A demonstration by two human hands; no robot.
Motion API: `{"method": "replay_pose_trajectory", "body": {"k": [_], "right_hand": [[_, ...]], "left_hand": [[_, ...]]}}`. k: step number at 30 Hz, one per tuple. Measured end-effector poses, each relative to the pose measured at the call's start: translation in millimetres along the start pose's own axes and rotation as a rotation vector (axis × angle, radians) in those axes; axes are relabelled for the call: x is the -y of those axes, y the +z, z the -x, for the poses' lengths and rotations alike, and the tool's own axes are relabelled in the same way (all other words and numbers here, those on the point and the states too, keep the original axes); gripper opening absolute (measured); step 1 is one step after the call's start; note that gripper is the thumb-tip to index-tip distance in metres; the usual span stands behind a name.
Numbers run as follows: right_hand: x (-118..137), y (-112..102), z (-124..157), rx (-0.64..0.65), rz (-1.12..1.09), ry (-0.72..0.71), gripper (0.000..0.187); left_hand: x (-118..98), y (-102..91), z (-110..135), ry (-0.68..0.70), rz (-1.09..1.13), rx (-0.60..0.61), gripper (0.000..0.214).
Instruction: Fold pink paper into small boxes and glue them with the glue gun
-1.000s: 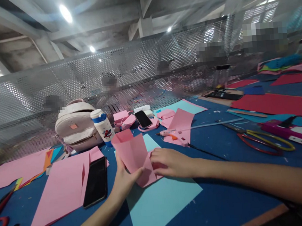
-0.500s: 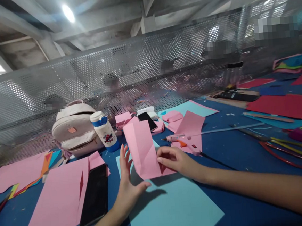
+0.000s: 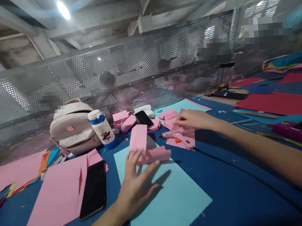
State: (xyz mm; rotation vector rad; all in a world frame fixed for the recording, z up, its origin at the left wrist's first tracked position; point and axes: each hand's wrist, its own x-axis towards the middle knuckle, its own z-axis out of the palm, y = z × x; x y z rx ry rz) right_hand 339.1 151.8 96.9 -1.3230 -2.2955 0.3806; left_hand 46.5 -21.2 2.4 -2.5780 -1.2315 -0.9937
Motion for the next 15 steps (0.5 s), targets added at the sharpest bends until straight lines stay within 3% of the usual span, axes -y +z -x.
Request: {"method": "replay_pose_trajectory", "body": {"k": [1,3,8,12,15], "right_hand": [[-5,1,6,0.119,0.162,0.111,0.056],[-11,10,21,0.173,0.257,0.194,0.058],[-15,40,44,0.202,0.336,0.204,0.033],[-18,37,41,0.223,0.289,0.223,0.022],[-18,28,41,0.168,0.292,0.231,0.024]], "left_hand": [[-1,0.5,-1,0.020,-0.035,0.034,0.058],[0,2.3,-2,0.039,-0.064,0.075,0.058],[3,3.3,-3,0.018,-0.048,0.086,0.058],[2,-0.2,-2,0.062,-0.063,0.040,0.057],[-2,-1.0,-2,0.191,-0.137,-0.004,0.055]]}}
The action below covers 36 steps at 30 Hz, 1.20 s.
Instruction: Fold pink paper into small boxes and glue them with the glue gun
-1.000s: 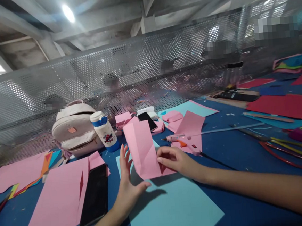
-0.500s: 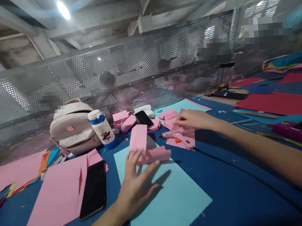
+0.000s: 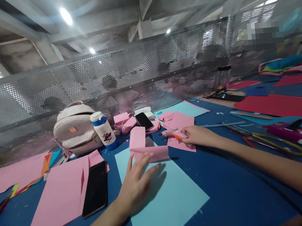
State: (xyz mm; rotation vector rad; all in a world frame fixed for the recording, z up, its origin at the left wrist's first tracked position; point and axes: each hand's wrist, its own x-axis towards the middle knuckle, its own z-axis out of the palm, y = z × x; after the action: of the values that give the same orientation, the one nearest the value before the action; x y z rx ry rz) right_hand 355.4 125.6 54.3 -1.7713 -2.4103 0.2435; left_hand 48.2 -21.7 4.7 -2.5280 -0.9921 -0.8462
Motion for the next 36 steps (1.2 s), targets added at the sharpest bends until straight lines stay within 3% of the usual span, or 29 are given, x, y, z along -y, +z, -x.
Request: {"method": "replay_pose_trajectory", "body": {"k": [4,9,13,16,19,22,25,27,31,34,36], "right_hand": [[-4,-13,9,-0.080,0.019,0.008,0.029],[-12,-28,25,-0.155,0.047,0.055,0.029],[-21,-30,33,-0.245,0.094,0.064,0.036],[-30,-30,36,-0.240,0.125,0.109,0.030],[-36,-31,37,-0.146,0.087,0.167,0.019],[-39,-31,37,-0.099,0.053,0.201,0.018],[-41,-31,37,-0.103,0.017,0.198,0.025],[-43,-31,37,-0.121,-0.019,0.196,0.030],[-47,-33,38,-0.177,-0.044,0.197,0.037],[-49,-34,37,-0.207,-0.066,0.163,0.037],[-50,-33,37,-0.229,-0.075,0.144,0.035]], "left_hand": [[-5,-0.7,-2,0.174,-0.112,-0.010,0.047],[-10,-4.3,-8,0.210,-0.166,-0.016,0.037],[-19,-3.7,-13,0.331,-0.177,-0.016,0.031],[-26,-2.3,-27,0.381,-0.203,0.000,0.028],[-28,-6.5,-63,0.253,-0.131,0.067,0.029],[-20,-13.2,-118,-0.136,0.018,0.414,0.030],[-5,-8.6,-170,-0.245,0.081,0.575,0.030],[7,4.5,-191,-0.285,0.142,0.708,0.027],[26,41.5,-205,-0.308,0.299,0.929,0.023],[31,59.1,-204,-0.337,0.405,0.959,0.024],[33,60.7,-203,-0.369,0.456,0.942,0.023]]}}
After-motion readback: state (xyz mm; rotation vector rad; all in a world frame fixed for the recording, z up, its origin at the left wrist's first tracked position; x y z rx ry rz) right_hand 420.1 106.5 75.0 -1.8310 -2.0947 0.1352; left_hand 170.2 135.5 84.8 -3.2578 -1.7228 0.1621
